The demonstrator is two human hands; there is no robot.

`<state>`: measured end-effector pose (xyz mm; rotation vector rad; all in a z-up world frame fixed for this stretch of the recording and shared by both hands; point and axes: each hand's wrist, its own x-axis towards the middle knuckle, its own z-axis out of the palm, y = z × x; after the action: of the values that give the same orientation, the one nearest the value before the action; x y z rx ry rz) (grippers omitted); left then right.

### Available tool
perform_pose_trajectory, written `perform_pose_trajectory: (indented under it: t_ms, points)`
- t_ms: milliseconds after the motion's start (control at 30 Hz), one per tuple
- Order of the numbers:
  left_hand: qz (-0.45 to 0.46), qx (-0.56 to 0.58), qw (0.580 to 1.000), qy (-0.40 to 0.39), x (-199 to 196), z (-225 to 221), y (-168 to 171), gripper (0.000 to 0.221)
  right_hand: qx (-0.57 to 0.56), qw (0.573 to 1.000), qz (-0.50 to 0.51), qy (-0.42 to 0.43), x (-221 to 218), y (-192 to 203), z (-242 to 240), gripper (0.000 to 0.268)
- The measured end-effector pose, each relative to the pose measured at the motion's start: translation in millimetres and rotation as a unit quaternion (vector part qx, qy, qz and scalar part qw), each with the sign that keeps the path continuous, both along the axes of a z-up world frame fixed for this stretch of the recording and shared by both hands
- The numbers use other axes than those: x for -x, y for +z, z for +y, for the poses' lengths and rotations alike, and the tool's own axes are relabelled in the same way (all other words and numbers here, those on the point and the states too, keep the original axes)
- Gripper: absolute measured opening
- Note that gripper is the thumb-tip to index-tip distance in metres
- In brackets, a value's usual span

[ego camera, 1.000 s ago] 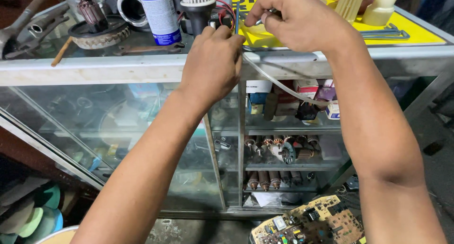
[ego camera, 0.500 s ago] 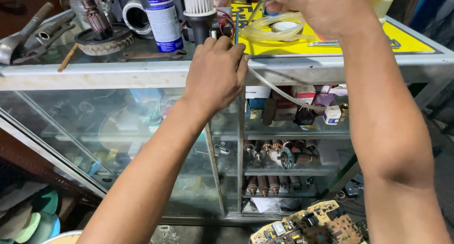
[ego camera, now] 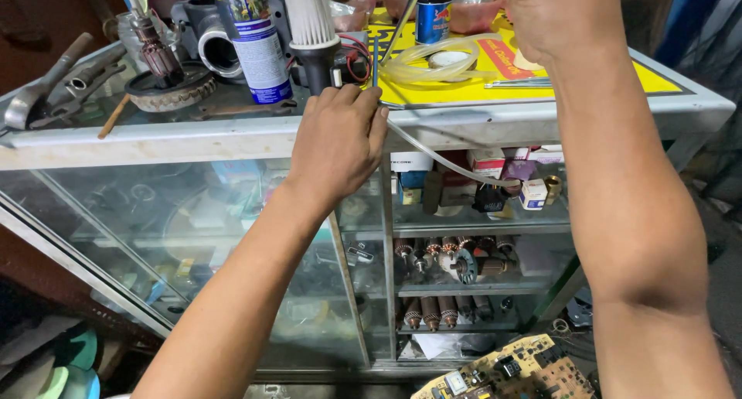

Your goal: Repair small mechanical components using a socket set and hand tools

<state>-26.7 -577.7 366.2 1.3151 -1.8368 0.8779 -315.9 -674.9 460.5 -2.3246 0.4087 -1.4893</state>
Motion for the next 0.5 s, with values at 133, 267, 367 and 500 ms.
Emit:
perform_pose_trajectory:
  t_ms: [133, 267, 367, 500]
  points:
    - [-0.007, 0.018, 1.000, 0.006, -1.4, -6.1, -5.5, 0.034, -0.017, 0.999, -0.026, 0.026, 21.9, -11.5, -14.6, 0.015]
    - [-0.006, 0.018, 1.000, 0.007, 0.7, -2.6, -4.9, 0.033, -0.035, 0.997, -0.048, 0.055, 35.8, -33.8, -41.0, 0.013]
    - [-0.006, 0.022, 1.000, 0.010, 1.1, -3.6, -6.3, 0.033, -0.048, 0.994, -0.067, 0.074, 50.1, -35.8, -44.2, 0.013]
    - [0.009, 0.012, 1.000, -0.005, 1.3, -0.2, -5.4, 0.037, -0.064, 0.989, -0.091, 0.098, 64.3, -31.0, -42.7, 0.013]
